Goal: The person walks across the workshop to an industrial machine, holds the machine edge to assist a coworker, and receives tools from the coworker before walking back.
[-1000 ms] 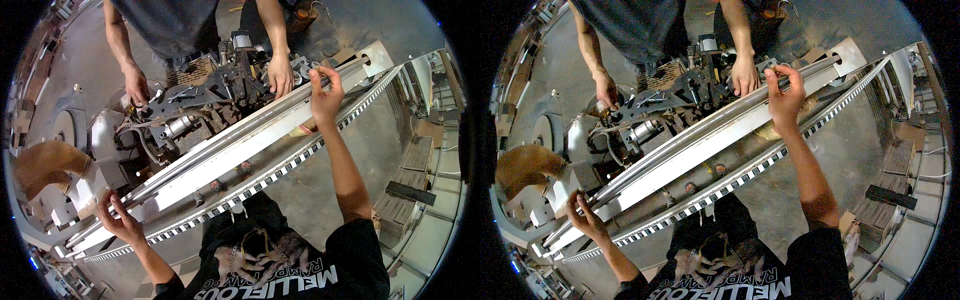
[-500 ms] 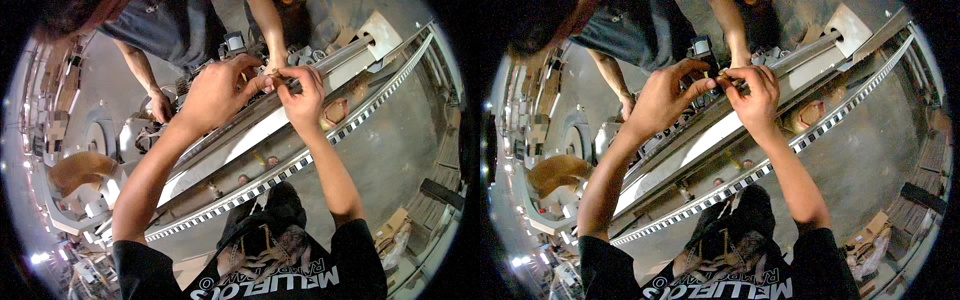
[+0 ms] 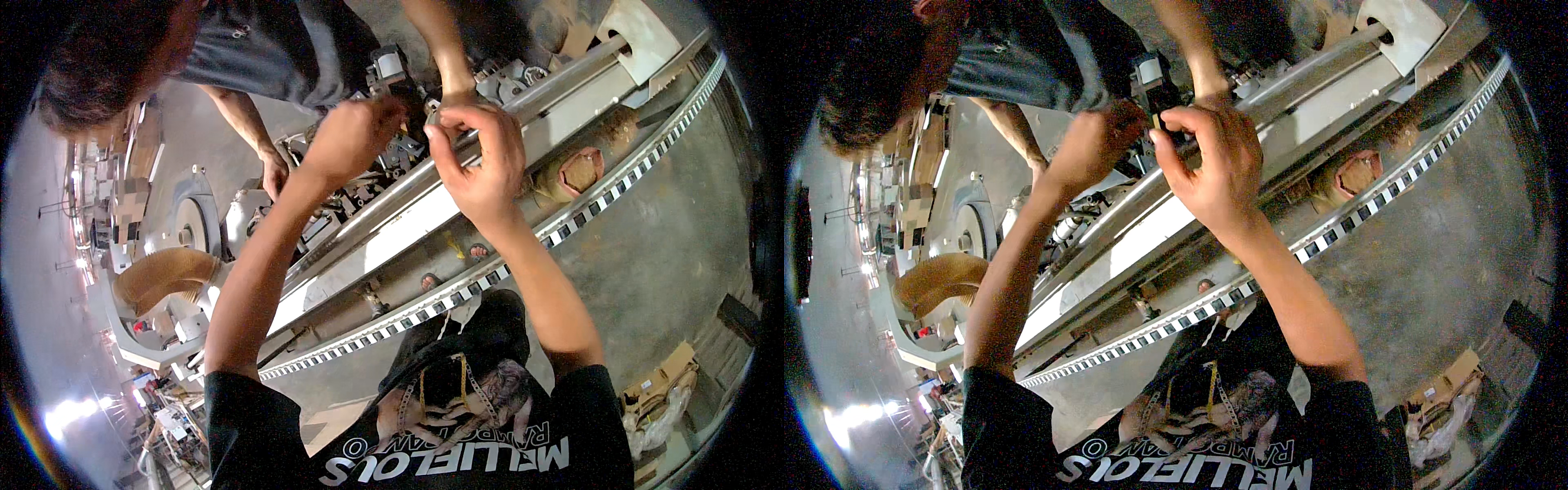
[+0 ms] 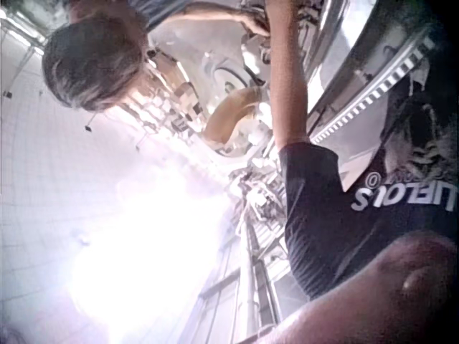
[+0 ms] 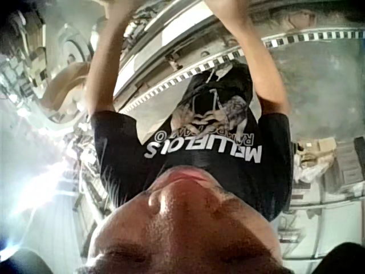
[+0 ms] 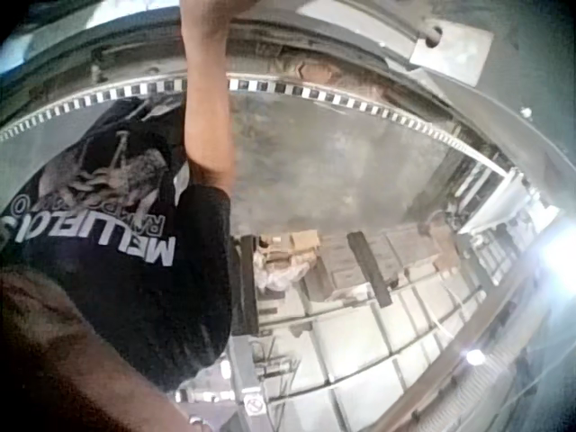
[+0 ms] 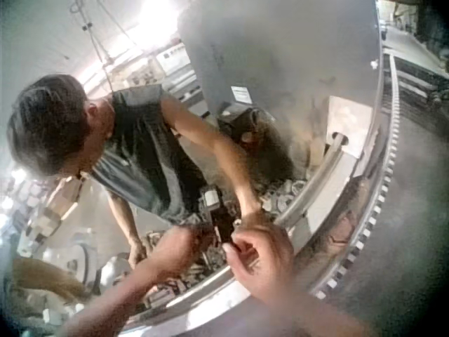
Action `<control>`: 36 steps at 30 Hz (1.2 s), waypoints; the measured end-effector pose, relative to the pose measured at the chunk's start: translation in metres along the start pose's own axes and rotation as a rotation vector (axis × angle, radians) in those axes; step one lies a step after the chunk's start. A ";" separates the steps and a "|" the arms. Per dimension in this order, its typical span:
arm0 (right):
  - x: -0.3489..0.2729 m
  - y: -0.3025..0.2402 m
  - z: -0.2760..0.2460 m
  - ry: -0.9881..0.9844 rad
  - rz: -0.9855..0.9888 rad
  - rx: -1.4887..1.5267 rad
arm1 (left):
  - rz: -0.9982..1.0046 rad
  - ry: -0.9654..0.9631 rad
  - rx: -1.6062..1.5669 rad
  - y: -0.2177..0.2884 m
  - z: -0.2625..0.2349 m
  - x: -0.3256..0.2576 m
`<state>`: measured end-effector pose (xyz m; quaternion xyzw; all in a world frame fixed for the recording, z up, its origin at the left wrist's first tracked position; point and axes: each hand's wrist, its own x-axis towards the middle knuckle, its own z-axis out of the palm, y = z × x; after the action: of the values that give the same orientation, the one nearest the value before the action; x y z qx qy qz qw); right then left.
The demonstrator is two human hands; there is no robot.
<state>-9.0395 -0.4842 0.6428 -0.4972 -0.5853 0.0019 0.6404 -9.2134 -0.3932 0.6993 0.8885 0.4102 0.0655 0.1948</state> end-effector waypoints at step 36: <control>-0.003 -0.002 -0.002 -0.033 0.001 -0.030 | 0.132 -0.295 0.394 -0.019 0.039 -0.002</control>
<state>-9.0403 -0.4884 0.6420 -0.5069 -0.5956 0.0018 0.6231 -9.2175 -0.3953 0.6564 0.9341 0.3235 -0.1334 0.0709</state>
